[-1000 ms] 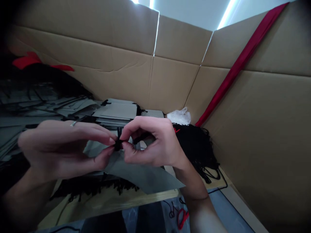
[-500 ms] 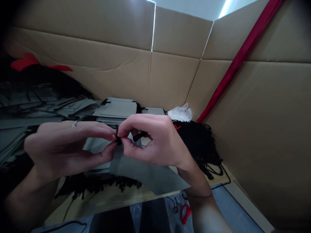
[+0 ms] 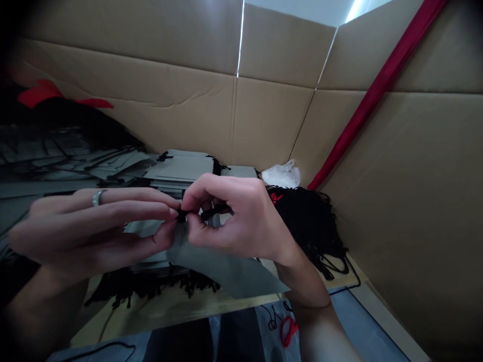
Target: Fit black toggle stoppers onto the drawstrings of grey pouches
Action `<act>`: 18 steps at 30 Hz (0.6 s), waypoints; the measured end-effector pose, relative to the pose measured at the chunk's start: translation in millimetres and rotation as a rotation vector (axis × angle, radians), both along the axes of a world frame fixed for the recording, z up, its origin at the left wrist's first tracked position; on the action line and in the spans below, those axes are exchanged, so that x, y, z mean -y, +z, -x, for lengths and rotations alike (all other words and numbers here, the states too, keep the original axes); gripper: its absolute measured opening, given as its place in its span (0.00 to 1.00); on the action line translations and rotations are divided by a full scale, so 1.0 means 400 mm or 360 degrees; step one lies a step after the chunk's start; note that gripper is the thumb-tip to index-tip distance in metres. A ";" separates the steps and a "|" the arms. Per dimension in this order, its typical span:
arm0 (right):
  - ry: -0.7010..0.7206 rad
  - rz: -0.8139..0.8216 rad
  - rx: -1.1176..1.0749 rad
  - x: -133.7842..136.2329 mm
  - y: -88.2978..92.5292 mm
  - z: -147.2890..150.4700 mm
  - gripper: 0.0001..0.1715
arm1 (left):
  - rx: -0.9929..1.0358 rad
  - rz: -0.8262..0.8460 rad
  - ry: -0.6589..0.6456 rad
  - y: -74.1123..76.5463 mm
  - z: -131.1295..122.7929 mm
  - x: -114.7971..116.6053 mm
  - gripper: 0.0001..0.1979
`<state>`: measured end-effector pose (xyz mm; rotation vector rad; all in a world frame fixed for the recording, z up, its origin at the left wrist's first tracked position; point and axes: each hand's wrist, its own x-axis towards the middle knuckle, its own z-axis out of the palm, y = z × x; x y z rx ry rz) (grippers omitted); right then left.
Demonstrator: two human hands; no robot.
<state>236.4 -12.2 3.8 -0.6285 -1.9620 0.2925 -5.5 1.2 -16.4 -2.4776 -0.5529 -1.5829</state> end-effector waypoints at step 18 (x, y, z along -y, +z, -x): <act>-0.0148 -0.0208 0.0083 -0.003 -0.005 0.011 0.11 | -0.0161 -0.0410 0.0147 -0.003 0.010 0.005 0.11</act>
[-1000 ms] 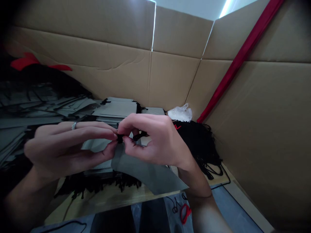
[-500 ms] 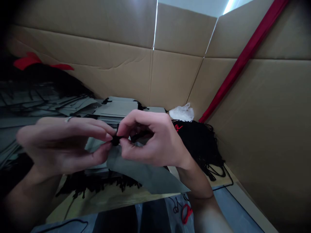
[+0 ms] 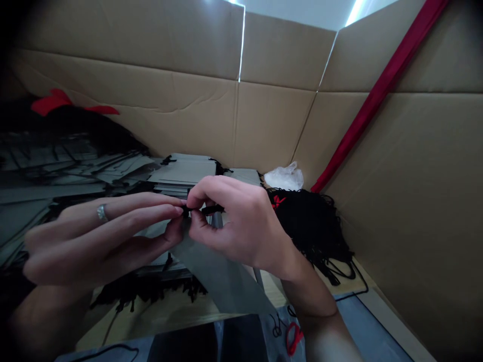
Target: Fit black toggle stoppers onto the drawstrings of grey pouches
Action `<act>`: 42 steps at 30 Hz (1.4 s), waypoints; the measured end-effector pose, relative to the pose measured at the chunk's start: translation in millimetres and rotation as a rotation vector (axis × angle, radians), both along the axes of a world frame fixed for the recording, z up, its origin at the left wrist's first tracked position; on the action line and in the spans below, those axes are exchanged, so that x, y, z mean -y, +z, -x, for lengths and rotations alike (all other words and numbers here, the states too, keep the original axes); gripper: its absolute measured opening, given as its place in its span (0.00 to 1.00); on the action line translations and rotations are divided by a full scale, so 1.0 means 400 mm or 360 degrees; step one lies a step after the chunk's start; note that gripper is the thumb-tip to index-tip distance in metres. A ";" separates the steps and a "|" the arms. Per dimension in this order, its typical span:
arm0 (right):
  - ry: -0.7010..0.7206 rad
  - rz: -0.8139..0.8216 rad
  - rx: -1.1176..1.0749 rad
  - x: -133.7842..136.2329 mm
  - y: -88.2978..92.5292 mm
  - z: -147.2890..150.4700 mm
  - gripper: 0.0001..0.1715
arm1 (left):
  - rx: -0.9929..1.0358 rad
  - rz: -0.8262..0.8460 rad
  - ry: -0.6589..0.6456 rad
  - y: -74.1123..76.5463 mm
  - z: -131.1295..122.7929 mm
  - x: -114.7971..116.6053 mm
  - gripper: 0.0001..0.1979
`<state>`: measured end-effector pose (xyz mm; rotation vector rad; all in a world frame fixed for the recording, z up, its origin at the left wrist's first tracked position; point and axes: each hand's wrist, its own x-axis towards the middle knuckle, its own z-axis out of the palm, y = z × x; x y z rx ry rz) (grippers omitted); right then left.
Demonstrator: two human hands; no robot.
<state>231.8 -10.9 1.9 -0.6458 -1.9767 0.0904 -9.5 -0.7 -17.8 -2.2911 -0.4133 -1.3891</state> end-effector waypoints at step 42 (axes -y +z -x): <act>0.0538 0.0828 -0.0663 -0.009 0.014 -0.005 0.22 | 0.0523 0.0932 -0.0588 -0.015 -0.060 -0.008 0.16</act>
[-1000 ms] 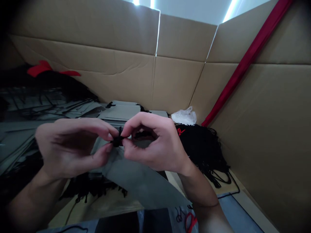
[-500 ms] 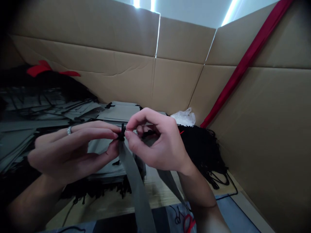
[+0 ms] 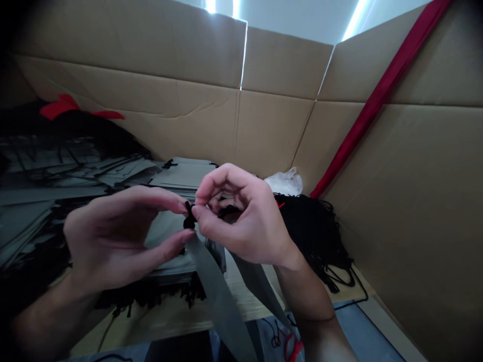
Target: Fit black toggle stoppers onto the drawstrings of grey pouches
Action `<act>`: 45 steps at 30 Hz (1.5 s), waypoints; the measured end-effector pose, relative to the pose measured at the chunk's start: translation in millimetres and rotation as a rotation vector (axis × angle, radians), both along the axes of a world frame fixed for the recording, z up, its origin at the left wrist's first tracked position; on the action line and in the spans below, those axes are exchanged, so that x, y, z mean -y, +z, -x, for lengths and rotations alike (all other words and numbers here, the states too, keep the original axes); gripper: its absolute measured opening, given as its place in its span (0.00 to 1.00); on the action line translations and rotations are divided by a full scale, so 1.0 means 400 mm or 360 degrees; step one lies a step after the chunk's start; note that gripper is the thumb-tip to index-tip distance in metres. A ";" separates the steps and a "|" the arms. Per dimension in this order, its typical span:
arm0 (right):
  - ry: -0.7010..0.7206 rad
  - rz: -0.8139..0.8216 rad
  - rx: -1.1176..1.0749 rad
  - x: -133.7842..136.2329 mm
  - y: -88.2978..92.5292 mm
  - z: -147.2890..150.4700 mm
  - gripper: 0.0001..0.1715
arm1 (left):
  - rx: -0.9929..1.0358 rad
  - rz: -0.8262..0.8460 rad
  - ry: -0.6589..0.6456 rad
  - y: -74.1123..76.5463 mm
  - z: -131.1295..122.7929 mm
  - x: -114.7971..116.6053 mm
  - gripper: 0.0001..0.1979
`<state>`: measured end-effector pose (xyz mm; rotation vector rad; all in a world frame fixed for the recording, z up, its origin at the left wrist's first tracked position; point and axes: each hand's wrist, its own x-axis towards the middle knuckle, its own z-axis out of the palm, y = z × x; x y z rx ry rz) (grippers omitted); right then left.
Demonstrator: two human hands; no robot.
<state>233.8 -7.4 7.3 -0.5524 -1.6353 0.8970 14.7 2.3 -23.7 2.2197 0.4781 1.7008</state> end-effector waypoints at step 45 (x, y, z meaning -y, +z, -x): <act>-0.0722 -0.1036 0.0756 0.027 -0.018 0.000 0.10 | -0.0326 -0.0339 0.0207 0.018 0.026 -0.024 0.10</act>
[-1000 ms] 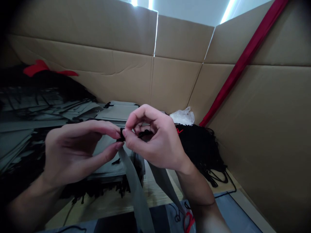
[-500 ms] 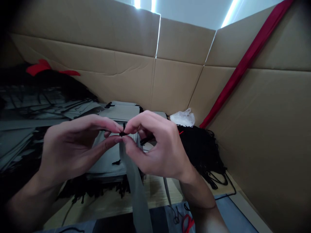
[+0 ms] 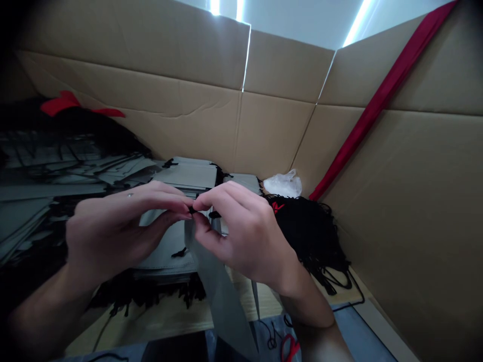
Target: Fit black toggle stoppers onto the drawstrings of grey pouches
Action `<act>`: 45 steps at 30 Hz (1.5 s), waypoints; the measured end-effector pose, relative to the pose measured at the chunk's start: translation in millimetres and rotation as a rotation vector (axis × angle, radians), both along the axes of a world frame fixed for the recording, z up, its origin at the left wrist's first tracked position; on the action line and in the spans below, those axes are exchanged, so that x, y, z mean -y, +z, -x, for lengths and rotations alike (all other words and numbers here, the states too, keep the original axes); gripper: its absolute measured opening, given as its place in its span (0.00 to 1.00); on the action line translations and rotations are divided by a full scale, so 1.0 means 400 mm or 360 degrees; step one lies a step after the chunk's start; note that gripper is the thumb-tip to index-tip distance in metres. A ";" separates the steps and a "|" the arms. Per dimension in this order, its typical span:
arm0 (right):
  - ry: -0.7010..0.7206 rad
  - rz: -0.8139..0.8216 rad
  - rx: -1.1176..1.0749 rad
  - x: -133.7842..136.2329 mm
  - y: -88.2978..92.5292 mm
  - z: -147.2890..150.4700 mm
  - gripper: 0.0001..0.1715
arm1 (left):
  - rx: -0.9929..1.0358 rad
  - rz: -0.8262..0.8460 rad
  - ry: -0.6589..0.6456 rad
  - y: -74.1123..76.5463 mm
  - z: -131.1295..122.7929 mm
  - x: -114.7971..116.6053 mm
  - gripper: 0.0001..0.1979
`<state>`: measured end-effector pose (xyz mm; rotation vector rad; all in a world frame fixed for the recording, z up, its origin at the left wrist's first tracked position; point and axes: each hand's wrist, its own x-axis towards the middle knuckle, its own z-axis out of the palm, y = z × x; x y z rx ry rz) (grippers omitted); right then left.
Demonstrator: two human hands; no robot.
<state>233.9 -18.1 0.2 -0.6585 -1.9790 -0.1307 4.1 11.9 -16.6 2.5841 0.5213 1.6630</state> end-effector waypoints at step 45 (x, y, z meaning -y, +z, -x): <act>0.0268 0.0369 -0.0238 -0.002 0.013 -0.020 0.17 | 0.0214 -0.0096 -0.0201 -0.002 -0.021 0.016 0.13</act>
